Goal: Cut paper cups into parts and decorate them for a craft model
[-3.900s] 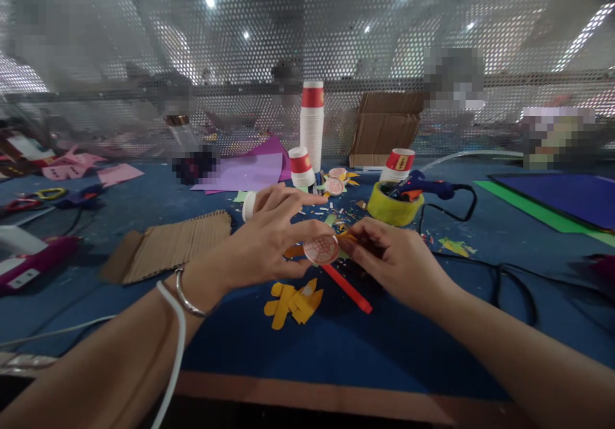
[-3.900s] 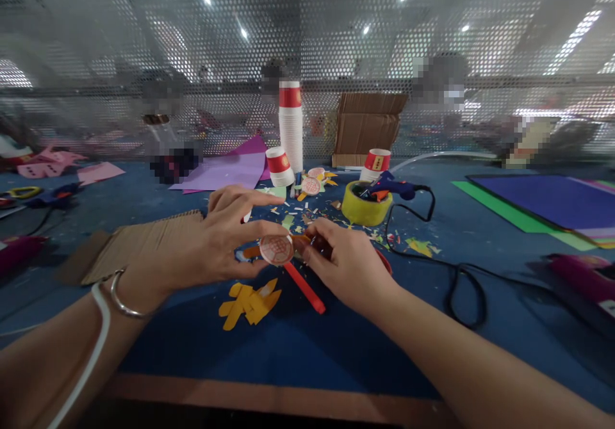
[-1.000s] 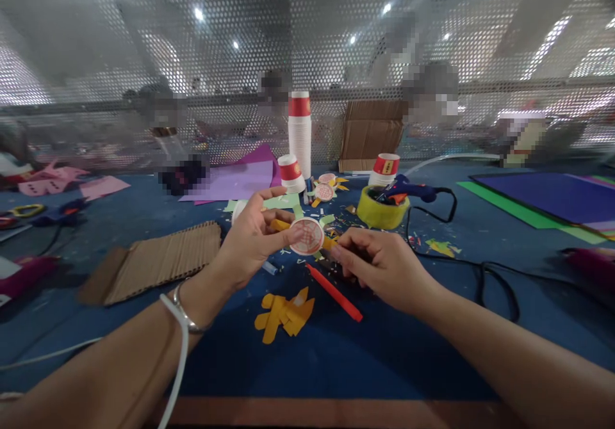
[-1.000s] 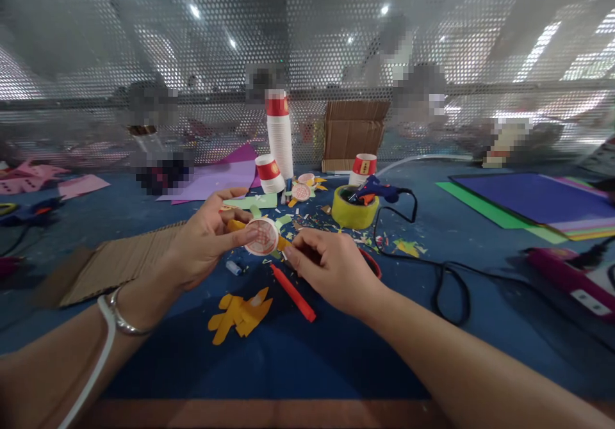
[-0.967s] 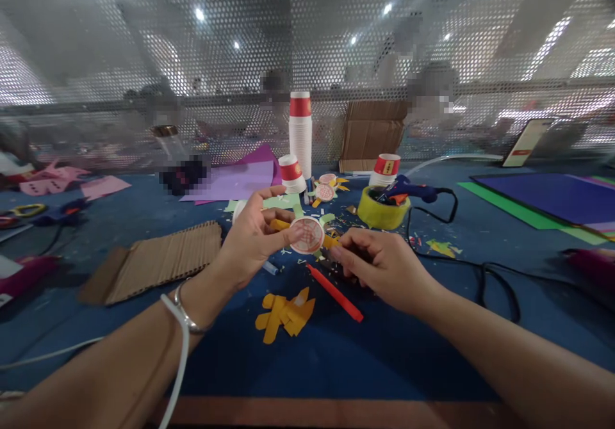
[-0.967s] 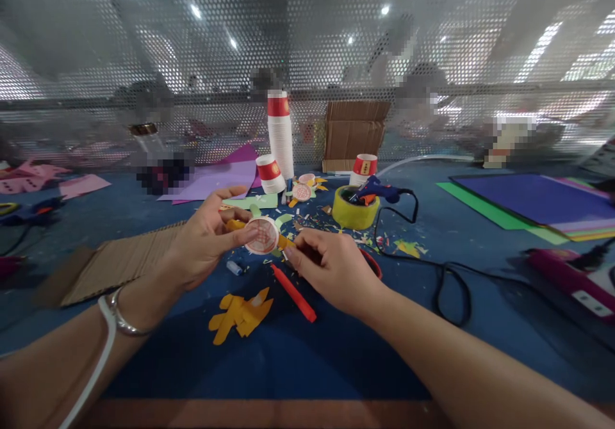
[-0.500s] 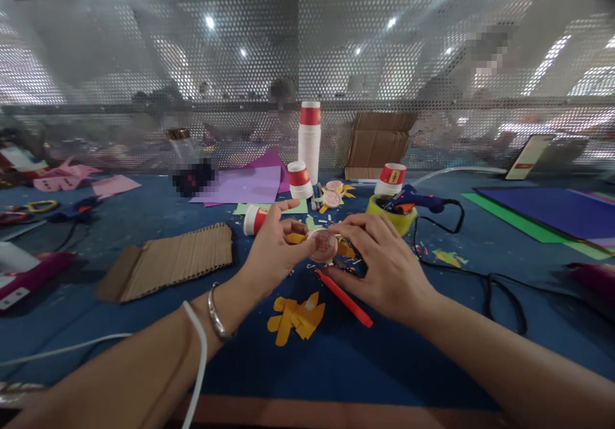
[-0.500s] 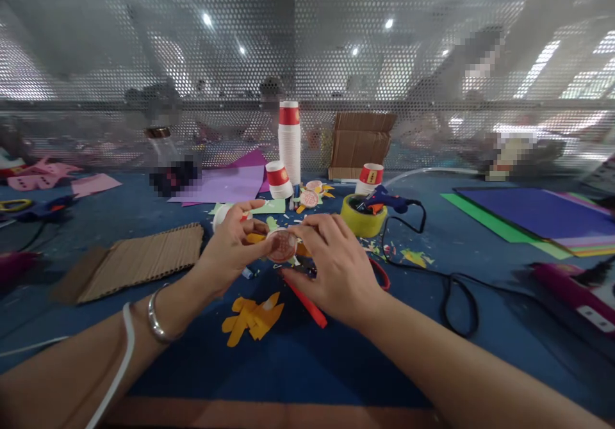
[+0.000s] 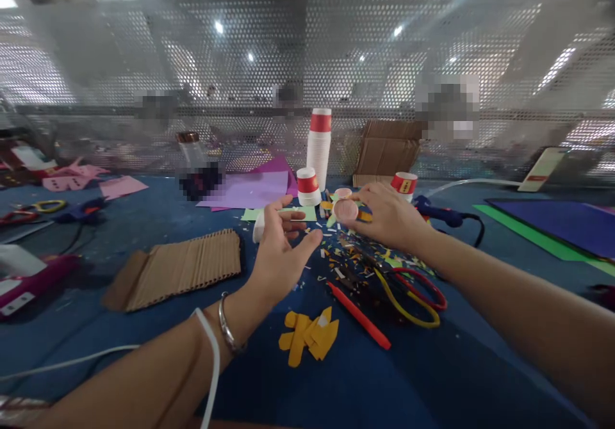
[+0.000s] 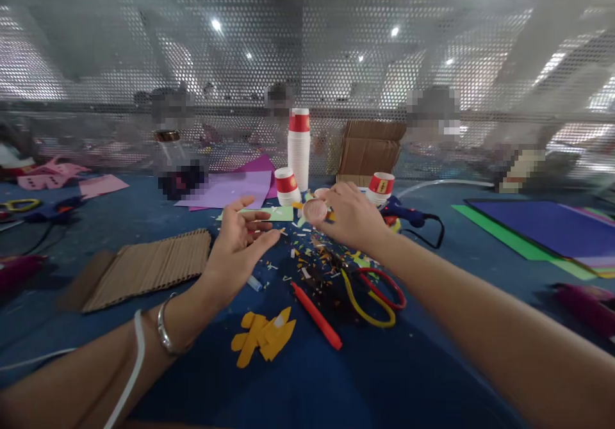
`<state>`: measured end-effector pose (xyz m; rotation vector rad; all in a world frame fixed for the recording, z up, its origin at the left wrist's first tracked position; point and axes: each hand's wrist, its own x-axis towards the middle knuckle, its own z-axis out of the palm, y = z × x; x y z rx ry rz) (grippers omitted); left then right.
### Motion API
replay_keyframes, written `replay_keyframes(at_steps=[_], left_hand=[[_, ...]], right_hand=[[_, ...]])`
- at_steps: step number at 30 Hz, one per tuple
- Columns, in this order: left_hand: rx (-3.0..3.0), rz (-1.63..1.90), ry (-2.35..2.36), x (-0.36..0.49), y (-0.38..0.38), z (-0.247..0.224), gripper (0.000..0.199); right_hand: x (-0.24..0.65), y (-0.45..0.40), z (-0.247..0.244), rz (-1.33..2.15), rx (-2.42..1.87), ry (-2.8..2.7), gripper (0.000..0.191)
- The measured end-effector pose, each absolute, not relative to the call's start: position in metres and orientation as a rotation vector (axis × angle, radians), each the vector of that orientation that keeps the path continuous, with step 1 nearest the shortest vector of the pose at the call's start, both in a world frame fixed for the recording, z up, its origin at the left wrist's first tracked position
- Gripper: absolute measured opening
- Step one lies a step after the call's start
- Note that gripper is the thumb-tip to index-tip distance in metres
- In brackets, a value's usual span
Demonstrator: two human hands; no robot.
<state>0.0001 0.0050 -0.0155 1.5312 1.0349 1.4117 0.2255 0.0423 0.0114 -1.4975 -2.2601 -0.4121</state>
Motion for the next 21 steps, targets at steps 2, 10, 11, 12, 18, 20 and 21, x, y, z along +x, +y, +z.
replay_keyframes(at_steps=[2, 10, 11, 12, 18, 20, 21], left_hand=[[1.579, 1.413, 1.038, -0.002, 0.005, -0.014, 0.066], [1.614, 1.327, 1.030, -0.004, 0.003, -0.012, 0.058], [1.613, 1.324, 1.028, -0.004, 0.004, -0.013, 0.058], [1.611, 1.320, 1.026, -0.005, 0.005, -0.014, 0.058], [1.624, 1.266, 1.029, -0.007, 0.006, -0.014, 0.058], [1.638, 1.255, 1.037, -0.007, 0.006, -0.014, 0.057], [1.645, 1.255, 1.039, -0.008, 0.006, -0.014, 0.057]], right_hand=[[0.230, 0.074, 0.018, -0.408, -1.698, -2.258, 0.045], [0.237, 0.157, 0.023, -0.356, -2.029, -2.252, 0.051], [0.237, 0.162, 0.022, -0.343, -2.056, -2.256, 0.051], [0.237, 0.167, 0.021, -0.325, -2.074, -2.271, 0.048], [0.240, 0.179, 0.019, -0.236, -2.060, -2.396, 0.035], [0.240, 0.175, 0.022, -0.267, -2.024, -2.395, 0.037], [0.240, 0.171, 0.023, -0.289, -2.000, -2.393, 0.039]])
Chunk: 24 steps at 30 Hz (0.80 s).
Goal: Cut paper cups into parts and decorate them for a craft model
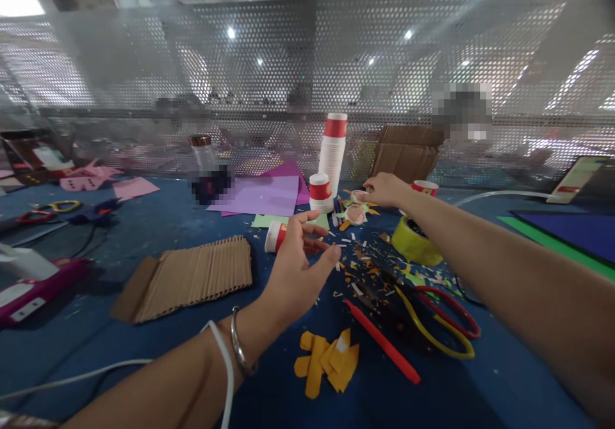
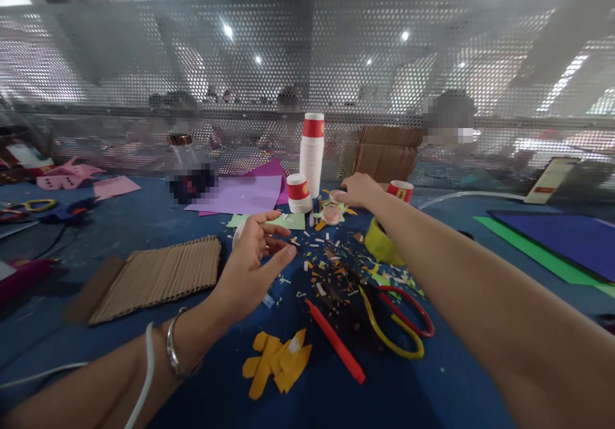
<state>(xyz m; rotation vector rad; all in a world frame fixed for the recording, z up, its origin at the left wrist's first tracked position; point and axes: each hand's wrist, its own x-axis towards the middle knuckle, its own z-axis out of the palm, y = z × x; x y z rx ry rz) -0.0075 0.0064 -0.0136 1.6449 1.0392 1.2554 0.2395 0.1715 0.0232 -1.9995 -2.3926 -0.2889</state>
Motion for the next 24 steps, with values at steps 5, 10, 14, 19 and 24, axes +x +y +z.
replay_keyframes(at_steps=[5, 10, 14, 19, 24], left_hand=[[1.662, 1.264, 1.030, -0.008, 0.007, -0.011, 0.054], [1.688, 1.300, 1.023, -0.011, 0.011, -0.010, 0.052], [1.689, 1.310, 1.050, -0.015, 0.016, -0.011, 0.047], [1.699, 1.310, 1.061, -0.016, 0.018, -0.011, 0.044], [1.683, 1.314, 1.062, -0.015, 0.016, -0.008, 0.044]], right_hand=[[0.227, 0.147, 0.026, -0.345, -1.826, -2.496, 0.037], [0.215, 0.135, 0.019, -0.353, -1.763, -2.615, 0.033], [0.214, 0.134, 0.015, -0.370, -1.793, -2.591, 0.034], [0.217, 0.133, 0.021, -0.323, -1.872, -2.536, 0.033], [0.221, 0.142, 0.036, -0.162, -1.959, -2.464, 0.033]])
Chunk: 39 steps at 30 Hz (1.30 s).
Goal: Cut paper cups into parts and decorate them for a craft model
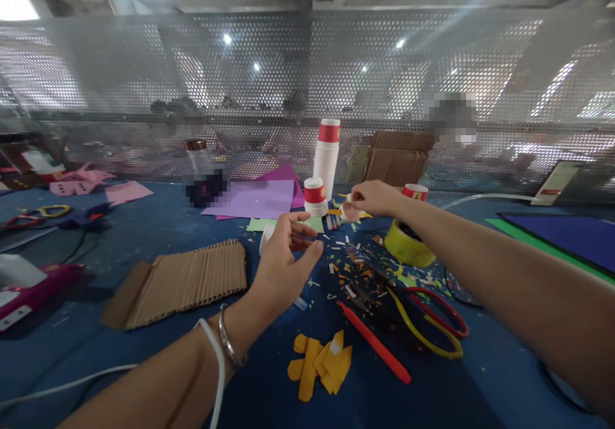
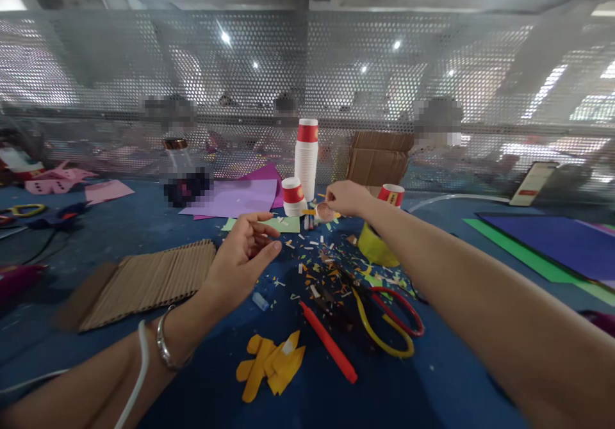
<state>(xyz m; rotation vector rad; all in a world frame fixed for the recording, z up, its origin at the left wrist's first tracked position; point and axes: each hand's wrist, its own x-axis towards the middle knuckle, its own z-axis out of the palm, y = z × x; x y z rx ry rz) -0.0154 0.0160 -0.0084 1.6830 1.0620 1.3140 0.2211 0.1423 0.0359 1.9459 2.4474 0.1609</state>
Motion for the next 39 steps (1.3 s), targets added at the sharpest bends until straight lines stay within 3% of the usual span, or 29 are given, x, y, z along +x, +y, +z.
replay_keyframes(at_steps=[16, 24, 26, 31, 35, 39], left_hand=[[1.730, 1.286, 1.096, -0.016, 0.017, -0.013, 0.044], [1.731, 1.286, 1.084, -0.017, 0.018, -0.014, 0.044], [1.739, 1.298, 1.073, -0.017, 0.018, -0.014, 0.044], [1.737, 1.374, 1.021, -0.017, 0.022, -0.013, 0.037], [1.705, 1.462, 1.054, -0.018, 0.027, -0.012, 0.032], [1.658, 1.536, 1.068, -0.020, 0.034, -0.012, 0.031]], right_hand=[[0.249, 0.200, 0.038, -0.015, 2.528, 2.040, 0.037], [0.234, 0.182, 0.045, 0.039, 2.561, 2.155, 0.037], [0.226, 0.167, 0.049, 0.112, 2.542, 2.272, 0.028], [0.203, 0.102, 0.049, 0.192, 2.283, 2.697, 0.022], [0.185, 0.027, 0.029, -0.144, 1.538, 3.224, 0.013], [0.172, -0.036, 0.007, -0.321, 1.076, 3.328, 0.016]])
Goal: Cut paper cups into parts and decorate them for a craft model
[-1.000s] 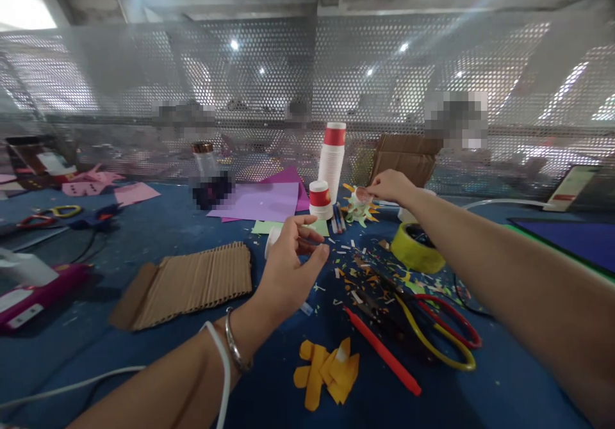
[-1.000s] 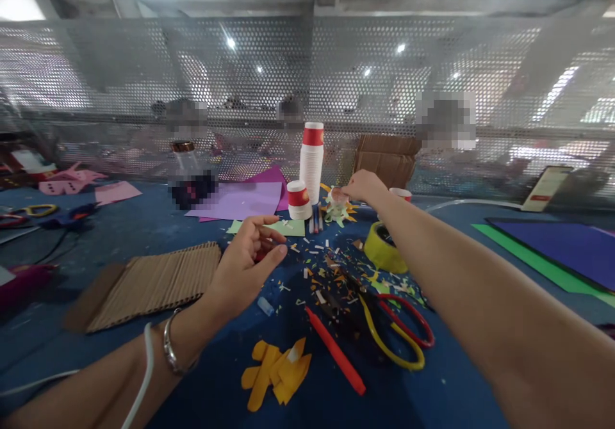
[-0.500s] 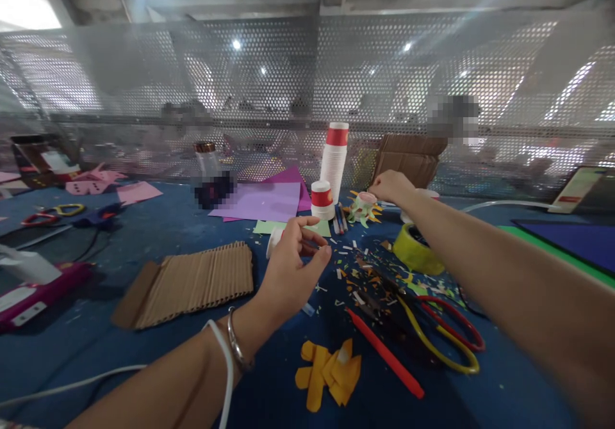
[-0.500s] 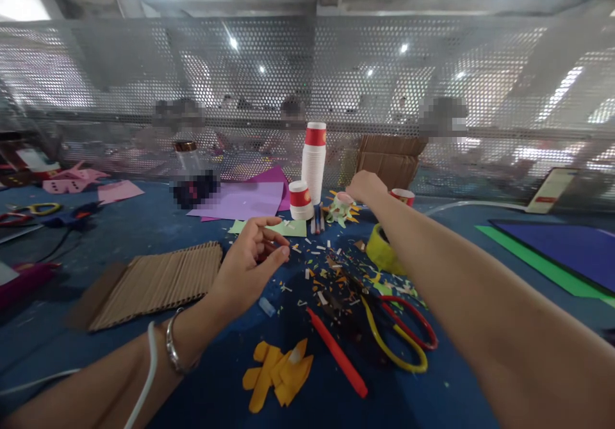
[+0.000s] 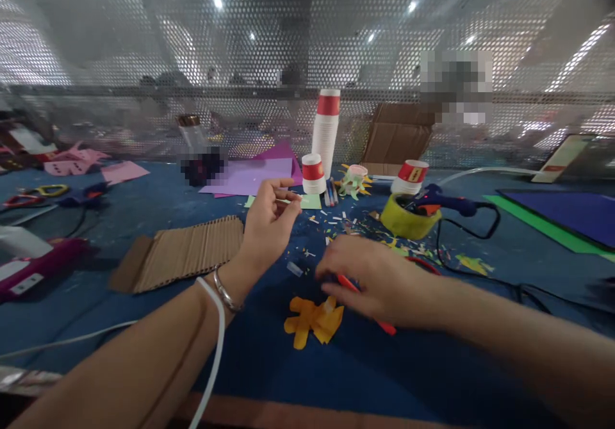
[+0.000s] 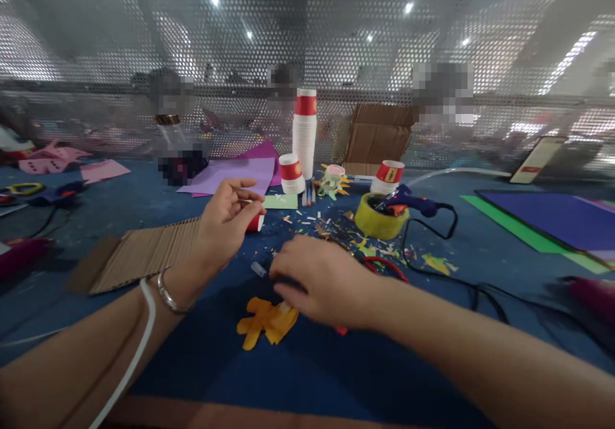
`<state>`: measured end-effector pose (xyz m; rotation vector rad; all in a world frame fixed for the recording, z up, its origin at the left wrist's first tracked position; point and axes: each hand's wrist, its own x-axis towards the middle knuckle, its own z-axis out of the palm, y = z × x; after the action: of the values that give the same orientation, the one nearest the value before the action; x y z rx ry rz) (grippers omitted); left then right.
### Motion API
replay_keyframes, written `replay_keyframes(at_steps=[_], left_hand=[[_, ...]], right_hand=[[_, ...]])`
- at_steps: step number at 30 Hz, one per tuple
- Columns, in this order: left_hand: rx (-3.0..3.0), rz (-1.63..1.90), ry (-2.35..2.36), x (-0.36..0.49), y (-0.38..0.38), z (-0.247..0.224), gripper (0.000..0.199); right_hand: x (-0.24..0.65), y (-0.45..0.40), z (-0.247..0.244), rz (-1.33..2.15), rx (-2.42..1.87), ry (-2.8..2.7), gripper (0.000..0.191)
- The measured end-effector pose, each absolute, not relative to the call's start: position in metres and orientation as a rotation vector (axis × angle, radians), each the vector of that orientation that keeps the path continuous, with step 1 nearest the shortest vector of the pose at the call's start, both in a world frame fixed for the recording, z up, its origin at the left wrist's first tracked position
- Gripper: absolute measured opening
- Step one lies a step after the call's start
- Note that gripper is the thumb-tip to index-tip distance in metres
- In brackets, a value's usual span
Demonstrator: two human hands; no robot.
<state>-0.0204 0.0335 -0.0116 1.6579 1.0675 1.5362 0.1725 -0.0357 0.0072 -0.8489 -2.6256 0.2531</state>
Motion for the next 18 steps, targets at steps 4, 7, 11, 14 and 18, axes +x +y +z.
replay_keyframes(at_steps=[4, 7, 11, 14, 18], left_hand=[[1.705, 1.588, 1.096, -0.024, 0.039, -0.014, 0.031], [1.798, 1.620, 1.162, -0.026, 0.042, -0.016, 0.032], [1.934, 1.646, 1.243, -0.029, 0.044, -0.017, 0.031], [1.992, 1.665, 1.299, -0.029, 0.045, -0.014, 0.029], [1.939, 1.627, 1.420, -0.024, 0.058, -0.006, 0.030]], right_hand=[[0.166, -0.064, 0.000, 0.337, -0.656, -2.733, 0.021], [0.165, -0.068, -0.005, 0.323, -0.595, -2.772, 0.022], [0.168, -0.068, -0.017, 0.308, -0.578, -2.751, 0.023], [0.171, -0.068, -0.021, 0.286, -0.558, -2.727, 0.023], [0.171, -0.067, -0.019, 0.257, -0.530, -2.685, 0.022]])
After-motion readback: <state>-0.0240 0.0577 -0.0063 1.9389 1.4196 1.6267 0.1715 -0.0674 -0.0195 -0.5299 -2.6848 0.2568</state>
